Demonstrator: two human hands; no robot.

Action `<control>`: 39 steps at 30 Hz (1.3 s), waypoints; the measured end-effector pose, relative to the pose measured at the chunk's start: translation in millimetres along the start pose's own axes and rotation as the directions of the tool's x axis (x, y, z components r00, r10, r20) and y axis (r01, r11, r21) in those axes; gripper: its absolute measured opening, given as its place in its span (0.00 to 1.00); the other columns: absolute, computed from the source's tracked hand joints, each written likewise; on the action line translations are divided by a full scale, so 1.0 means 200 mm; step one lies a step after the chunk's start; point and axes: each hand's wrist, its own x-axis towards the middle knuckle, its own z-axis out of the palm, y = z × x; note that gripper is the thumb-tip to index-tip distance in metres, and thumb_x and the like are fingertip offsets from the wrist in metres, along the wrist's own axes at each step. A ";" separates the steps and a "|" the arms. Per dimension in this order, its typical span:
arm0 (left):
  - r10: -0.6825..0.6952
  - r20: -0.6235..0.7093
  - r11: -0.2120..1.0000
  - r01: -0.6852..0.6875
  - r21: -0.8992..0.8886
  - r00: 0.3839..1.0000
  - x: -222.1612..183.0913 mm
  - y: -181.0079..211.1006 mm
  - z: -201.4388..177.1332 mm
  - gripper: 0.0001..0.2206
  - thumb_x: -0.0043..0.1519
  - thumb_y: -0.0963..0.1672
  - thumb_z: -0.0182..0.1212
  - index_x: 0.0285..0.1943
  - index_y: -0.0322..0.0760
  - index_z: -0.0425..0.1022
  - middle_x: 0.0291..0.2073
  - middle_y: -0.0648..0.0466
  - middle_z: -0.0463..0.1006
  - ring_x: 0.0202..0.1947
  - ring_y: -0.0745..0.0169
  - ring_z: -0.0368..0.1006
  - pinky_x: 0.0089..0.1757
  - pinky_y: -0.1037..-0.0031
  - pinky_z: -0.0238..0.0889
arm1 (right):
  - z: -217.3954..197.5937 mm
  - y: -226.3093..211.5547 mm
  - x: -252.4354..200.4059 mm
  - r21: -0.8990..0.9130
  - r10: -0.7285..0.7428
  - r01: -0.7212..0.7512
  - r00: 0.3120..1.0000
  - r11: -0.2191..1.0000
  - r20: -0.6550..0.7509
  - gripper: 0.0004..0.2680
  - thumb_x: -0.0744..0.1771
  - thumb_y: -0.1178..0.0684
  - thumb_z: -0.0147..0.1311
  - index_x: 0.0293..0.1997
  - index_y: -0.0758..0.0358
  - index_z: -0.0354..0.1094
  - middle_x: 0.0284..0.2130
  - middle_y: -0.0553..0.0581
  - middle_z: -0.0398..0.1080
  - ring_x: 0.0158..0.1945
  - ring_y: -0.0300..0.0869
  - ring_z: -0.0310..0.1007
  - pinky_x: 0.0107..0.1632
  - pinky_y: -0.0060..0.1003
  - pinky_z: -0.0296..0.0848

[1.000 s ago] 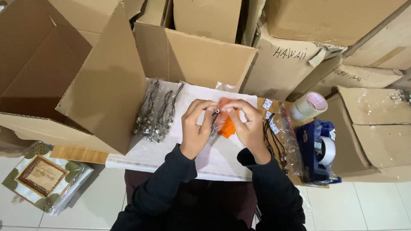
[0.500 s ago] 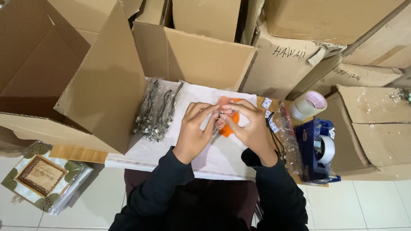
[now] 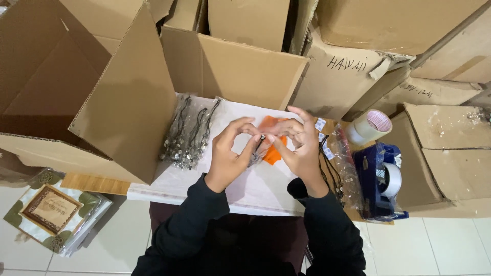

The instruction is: Packaging small jewelry items into orange drawstring bags and then into clear plastic sleeves using a small rod to assist.

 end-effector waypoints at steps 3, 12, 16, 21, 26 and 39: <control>0.010 0.017 1.000 -0.010 -0.006 1.000 0.03 0.01 -0.03 0.08 0.59 0.33 0.64 0.45 0.31 0.79 0.36 0.49 0.81 0.38 0.50 0.81 0.45 0.61 0.73 | -0.03 0.06 0.01 0.044 0.035 -0.038 0.998 0.998 0.050 0.07 0.66 0.66 0.58 0.48 0.73 0.71 0.36 0.59 0.75 0.42 0.41 0.79 0.48 0.35 0.78; 0.025 0.045 0.999 -0.024 -0.039 0.999 0.03 0.02 -0.06 0.12 0.59 0.30 0.55 0.35 0.32 0.82 0.40 0.44 0.80 0.41 0.45 0.81 0.46 0.60 0.75 | -0.05 0.16 -0.03 0.089 0.071 -0.080 0.993 0.993 0.097 0.07 0.68 0.60 0.52 0.42 0.75 0.74 0.41 0.68 0.75 0.48 0.46 0.75 0.53 0.42 0.74; -0.005 0.112 0.997 0.014 -0.078 0.994 -0.03 -0.06 -0.05 0.13 0.60 0.32 0.51 0.41 0.33 0.82 0.45 0.43 0.81 0.45 0.44 0.80 0.48 0.57 0.73 | 0.03 0.05 -0.01 0.017 0.009 -0.010 0.998 1.000 0.067 0.06 0.63 0.66 0.62 0.42 0.76 0.73 0.40 0.67 0.76 0.43 0.46 0.79 0.47 0.38 0.79; -0.186 0.104 0.961 0.203 -0.188 0.977 -0.11 -0.18 0.02 0.18 0.62 0.39 0.67 0.60 0.31 0.70 0.44 0.44 0.80 0.46 0.59 0.75 0.45 0.63 0.74 | 0.06 0.02 0.01 0.026 -0.056 0.057 0.998 0.998 -0.021 0.04 0.64 0.70 0.60 0.38 0.78 0.72 0.35 0.67 0.75 0.38 0.47 0.81 0.40 0.38 0.82; -0.266 0.068 0.937 0.275 -0.214 0.961 -0.17 -0.24 0.05 0.08 0.61 0.38 0.67 0.48 0.33 0.79 0.31 0.48 0.84 0.35 0.68 0.78 0.36 0.73 0.75 | 0.04 -0.02 0.00 0.030 -0.024 0.027 0.997 0.999 -0.071 0.07 0.64 0.67 0.62 0.43 0.77 0.70 0.38 0.67 0.76 0.41 0.46 0.80 0.43 0.37 0.81; -0.734 -0.040 0.566 0.578 -0.588 0.678 -0.28 -0.27 0.04 0.17 0.60 0.41 0.68 0.56 0.34 0.70 0.24 0.61 0.69 0.32 0.74 0.74 0.37 0.65 0.80 | -1.06 -0.04 -1.04 -0.455 -0.086 -0.543 0.572 0.706 -0.815 0.02 0.74 0.57 0.55 0.49 0.63 0.68 0.43 0.53 0.69 0.47 0.38 0.68 0.52 0.32 0.68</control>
